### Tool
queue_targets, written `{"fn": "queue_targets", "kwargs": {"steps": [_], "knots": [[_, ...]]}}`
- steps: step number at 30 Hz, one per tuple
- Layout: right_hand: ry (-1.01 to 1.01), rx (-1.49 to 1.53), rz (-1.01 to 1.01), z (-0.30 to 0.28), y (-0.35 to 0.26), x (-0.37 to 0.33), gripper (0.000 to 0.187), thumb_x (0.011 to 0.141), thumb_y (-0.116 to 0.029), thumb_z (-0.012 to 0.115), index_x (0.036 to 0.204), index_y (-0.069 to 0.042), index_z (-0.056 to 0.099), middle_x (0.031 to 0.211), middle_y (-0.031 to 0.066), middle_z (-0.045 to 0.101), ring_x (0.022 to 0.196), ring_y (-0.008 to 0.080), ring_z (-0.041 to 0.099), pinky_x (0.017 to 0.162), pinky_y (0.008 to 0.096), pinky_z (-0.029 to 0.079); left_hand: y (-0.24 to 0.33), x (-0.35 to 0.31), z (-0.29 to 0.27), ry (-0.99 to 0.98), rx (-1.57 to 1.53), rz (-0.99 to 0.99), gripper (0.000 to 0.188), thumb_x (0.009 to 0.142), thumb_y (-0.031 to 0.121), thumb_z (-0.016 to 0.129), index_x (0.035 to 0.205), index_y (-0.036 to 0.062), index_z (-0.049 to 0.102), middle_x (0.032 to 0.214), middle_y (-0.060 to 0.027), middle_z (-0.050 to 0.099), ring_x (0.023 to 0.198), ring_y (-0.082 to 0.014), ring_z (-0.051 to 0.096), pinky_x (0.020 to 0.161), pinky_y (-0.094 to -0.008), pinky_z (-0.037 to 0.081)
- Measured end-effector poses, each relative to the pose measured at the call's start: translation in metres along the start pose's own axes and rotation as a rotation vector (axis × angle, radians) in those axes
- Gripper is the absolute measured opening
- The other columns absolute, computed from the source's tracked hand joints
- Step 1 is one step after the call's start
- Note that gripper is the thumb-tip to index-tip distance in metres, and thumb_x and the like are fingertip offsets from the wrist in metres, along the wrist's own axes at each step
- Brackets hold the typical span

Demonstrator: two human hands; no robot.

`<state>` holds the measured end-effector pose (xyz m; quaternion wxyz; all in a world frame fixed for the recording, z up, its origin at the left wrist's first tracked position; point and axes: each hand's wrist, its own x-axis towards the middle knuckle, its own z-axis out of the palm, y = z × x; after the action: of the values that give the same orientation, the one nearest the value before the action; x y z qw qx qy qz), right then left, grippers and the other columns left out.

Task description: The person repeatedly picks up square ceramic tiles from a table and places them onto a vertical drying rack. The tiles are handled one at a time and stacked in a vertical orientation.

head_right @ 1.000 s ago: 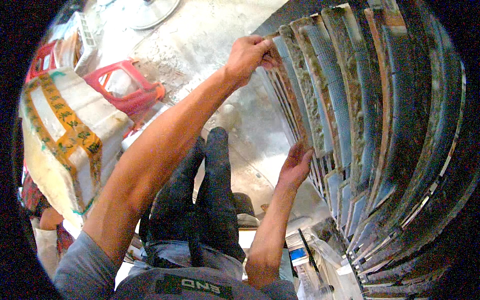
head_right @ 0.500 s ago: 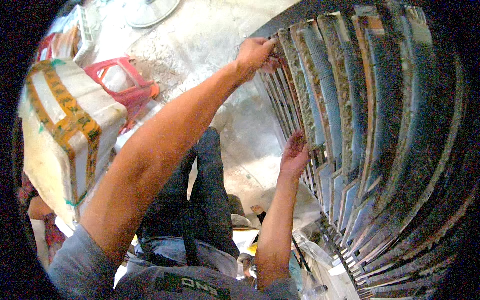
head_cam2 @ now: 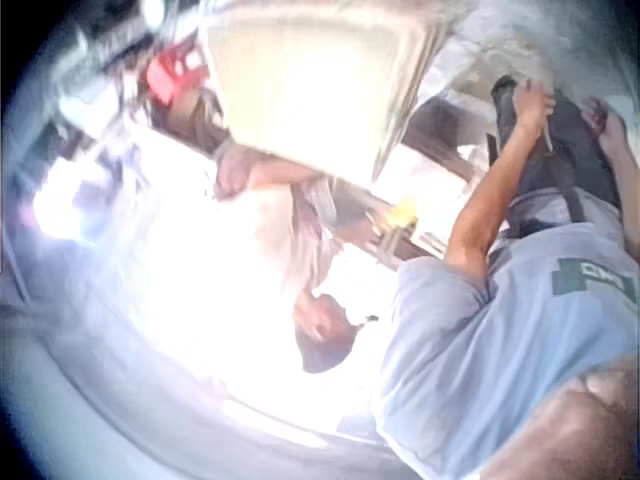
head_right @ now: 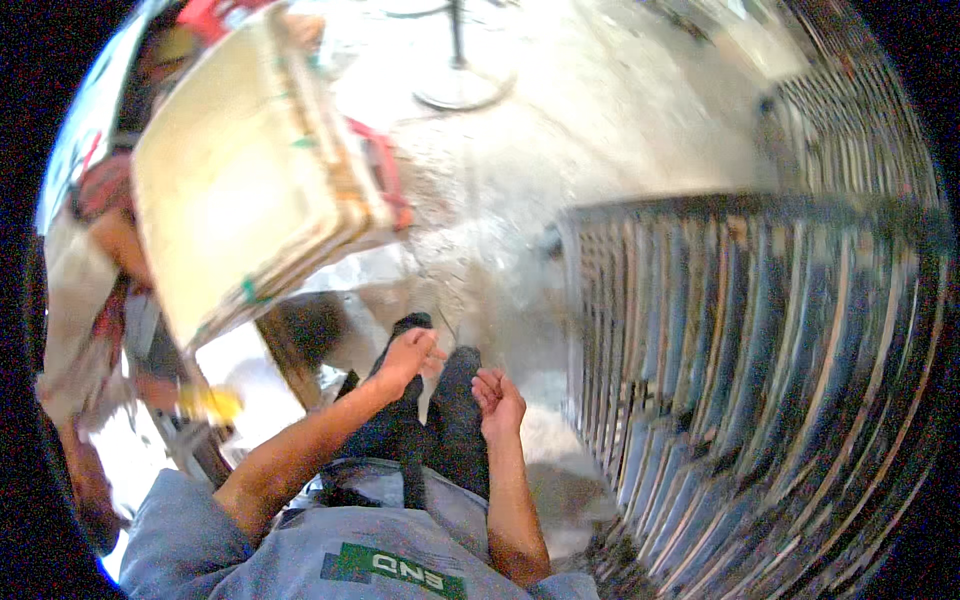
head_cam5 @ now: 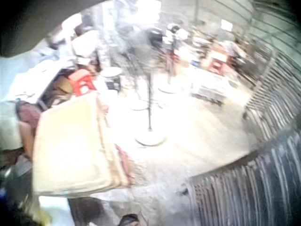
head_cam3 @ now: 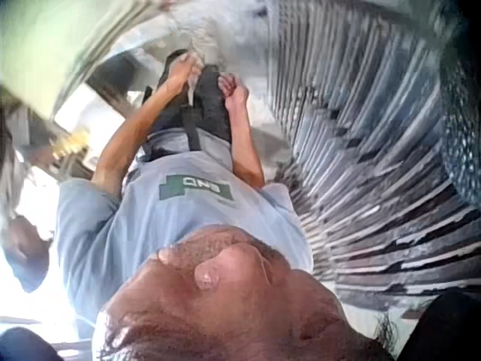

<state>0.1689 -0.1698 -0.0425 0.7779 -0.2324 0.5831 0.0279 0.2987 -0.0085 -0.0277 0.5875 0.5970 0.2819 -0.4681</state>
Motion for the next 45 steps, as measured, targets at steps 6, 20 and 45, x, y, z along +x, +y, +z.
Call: {"fn": "queue_targets", "kwargs": {"steps": [6, 20, 45], "knots": [[-0.345, -0.337, 0.192, 0.033, 0.001, 0.007, 0.031, 0.091, -0.018, 0.045, 0.11, 0.007, 0.048, 0.097, 0.0203, 0.061, 0.077, 0.0249, 0.063, 0.065, 0.0309, 0.054, -0.053, -0.057, -0.05, 0.239, -0.374, 0.115, 0.04, 0.089, 0.038, 0.051, 0.104, 0.0012, 0.051, 0.084, -0.0112, 0.063, 0.066, -0.0151, 0.058, 0.057, -0.0279, 0.048], [-0.398, -0.979, 0.093, 0.064, -0.007, -0.005, 0.027, 0.092, -0.017, 0.042, 0.108, 0.005, 0.048, 0.098, 0.0201, 0.061, 0.082, 0.0272, 0.061, 0.071, 0.0361, 0.052, -0.177, -0.164, -0.085, 0.507, -1.074, 0.263, 0.027, 0.09, 0.025, 0.047, 0.098, -0.0009, 0.049, 0.09, -0.0179, 0.059, 0.067, -0.02, 0.059, 0.058, -0.0296, 0.05], [-0.701, -1.506, 0.085, 0.112, 0.275, -0.148, 0.027, 0.087, -0.015, 0.051, 0.107, 0.004, 0.054, 0.092, 0.0161, 0.063, 0.077, 0.0205, 0.062, 0.068, 0.0299, 0.053, -0.355, -0.228, -0.217, 0.469, -1.599, 0.407, 0.016, 0.085, 0.016, 0.051, 0.093, 0.0018, 0.047, 0.079, -0.017, 0.058, 0.062, -0.0238, 0.057, 0.05, -0.0315, 0.046]]}}
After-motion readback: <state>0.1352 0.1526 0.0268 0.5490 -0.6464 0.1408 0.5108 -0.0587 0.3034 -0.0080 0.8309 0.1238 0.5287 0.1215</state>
